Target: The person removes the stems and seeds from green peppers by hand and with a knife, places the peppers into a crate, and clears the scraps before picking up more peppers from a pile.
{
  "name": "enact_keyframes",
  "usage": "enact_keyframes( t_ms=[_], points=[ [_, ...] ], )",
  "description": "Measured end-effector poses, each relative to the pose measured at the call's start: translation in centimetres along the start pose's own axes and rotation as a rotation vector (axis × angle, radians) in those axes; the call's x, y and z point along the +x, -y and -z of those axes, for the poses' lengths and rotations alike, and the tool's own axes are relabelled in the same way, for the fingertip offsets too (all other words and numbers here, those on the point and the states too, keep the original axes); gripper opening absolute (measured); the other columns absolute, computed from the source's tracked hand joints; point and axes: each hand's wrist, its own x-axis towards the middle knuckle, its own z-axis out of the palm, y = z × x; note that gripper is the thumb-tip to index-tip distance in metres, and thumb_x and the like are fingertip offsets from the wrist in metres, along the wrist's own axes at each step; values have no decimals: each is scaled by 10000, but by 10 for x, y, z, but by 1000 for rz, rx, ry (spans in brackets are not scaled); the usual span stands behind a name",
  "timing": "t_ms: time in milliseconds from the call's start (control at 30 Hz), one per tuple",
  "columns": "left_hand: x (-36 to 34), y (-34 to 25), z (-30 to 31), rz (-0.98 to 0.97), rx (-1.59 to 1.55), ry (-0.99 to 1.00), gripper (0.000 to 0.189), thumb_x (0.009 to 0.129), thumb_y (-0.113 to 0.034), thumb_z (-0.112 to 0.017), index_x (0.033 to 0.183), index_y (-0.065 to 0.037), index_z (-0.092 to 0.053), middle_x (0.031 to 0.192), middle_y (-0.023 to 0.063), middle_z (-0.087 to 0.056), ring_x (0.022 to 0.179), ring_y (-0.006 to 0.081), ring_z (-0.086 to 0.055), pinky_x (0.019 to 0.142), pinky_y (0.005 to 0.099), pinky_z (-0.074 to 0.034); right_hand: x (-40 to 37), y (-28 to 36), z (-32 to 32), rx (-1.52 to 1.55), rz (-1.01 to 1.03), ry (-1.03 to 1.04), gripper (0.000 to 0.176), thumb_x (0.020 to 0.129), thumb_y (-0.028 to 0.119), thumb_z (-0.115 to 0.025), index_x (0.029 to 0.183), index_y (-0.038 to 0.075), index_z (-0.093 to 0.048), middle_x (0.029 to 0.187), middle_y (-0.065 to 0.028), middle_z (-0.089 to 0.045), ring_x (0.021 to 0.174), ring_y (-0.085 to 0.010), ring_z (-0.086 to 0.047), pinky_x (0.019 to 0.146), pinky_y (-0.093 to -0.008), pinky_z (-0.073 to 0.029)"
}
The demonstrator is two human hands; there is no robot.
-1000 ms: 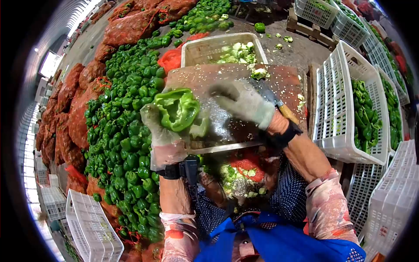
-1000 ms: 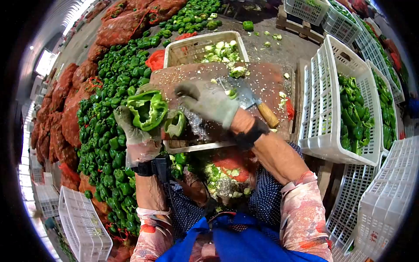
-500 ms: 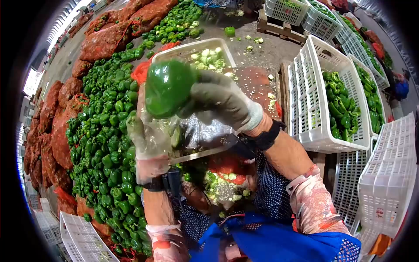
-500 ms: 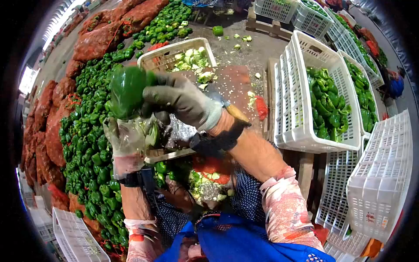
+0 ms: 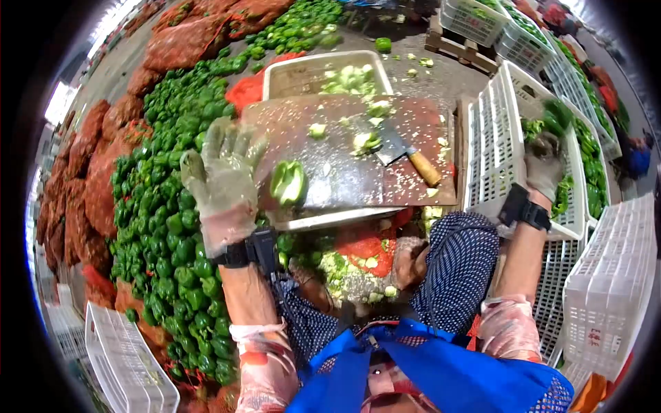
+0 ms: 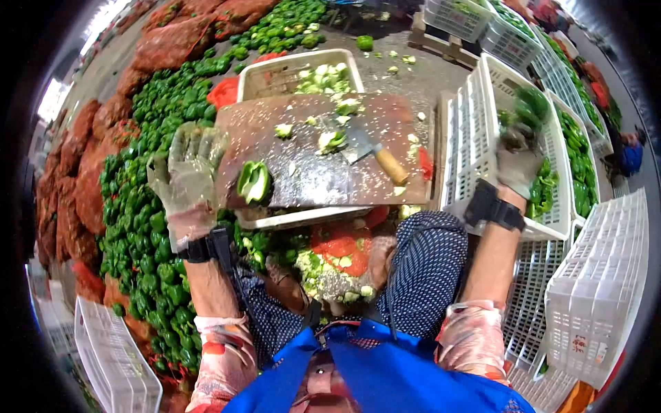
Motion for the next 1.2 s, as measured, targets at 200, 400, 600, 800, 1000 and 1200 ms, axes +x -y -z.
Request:
enact_keyframes(
  t_ms=[200,400,600,800,1000,1200],
  points=[
    [-7,-31,-2,-60,-48,-194,715,867,-510,-540,1335,14,-407,1338,200,-441,1249,404,-423,1060,549,-343,-44,-65,-69,-532,-89,285,346,968,261,-502,1225,34,-546,1068,-117,-645,824,-130,-612,679,-220,-546],
    [-10,-24,-3,-70,129,-253,706,875,-532,-547,1344,-20,-418,1313,149,-467,1215,335,-457,1026,514,-375,-75,-259,-164,-1779,-262,962,467,940,376,-500,1300,78,-502,1245,-194,-572,1090,-288,-596,952,-398,-462],
    [-12,-19,25,47,215,-199,476,917,-391,-555,1282,-88,-517,1186,78,-548,1126,299,-522,956,513,-449,-65,-350,-146,-1793,-185,1001,391,889,341,-513,1155,62,-581,1055,-231,-638,982,-376,-621,865,-458,-484],
    [0,-21,26,81,331,-265,546,906,-426,-568,1338,-110,-461,1311,108,-449,1181,314,-489,949,478,-447,-35,-352,-141,-1619,-50,964,295,855,276,-531,1012,52,-640,956,-199,-670,883,-367,-649,790,-445,-513],
    [-9,37,4,102,499,-118,496,901,-315,-580,1321,-75,-473,1271,114,-516,1094,263,-549,872,351,-491,-59,-310,-185,-1312,-49,783,379,877,331,-551,1108,34,-596,929,-250,-642,889,-394,-630,774,-461,-495],
    [-9,40,-2,284,-123,-231,367,945,-248,-529,1247,-40,-528,1154,96,-610,1048,186,-599,885,342,-507,-70,-266,-200,-1413,254,999,358,871,264,-587,1162,57,-567,930,-201,-655,794,-354,-644,728,-455,-512]
  ],
)
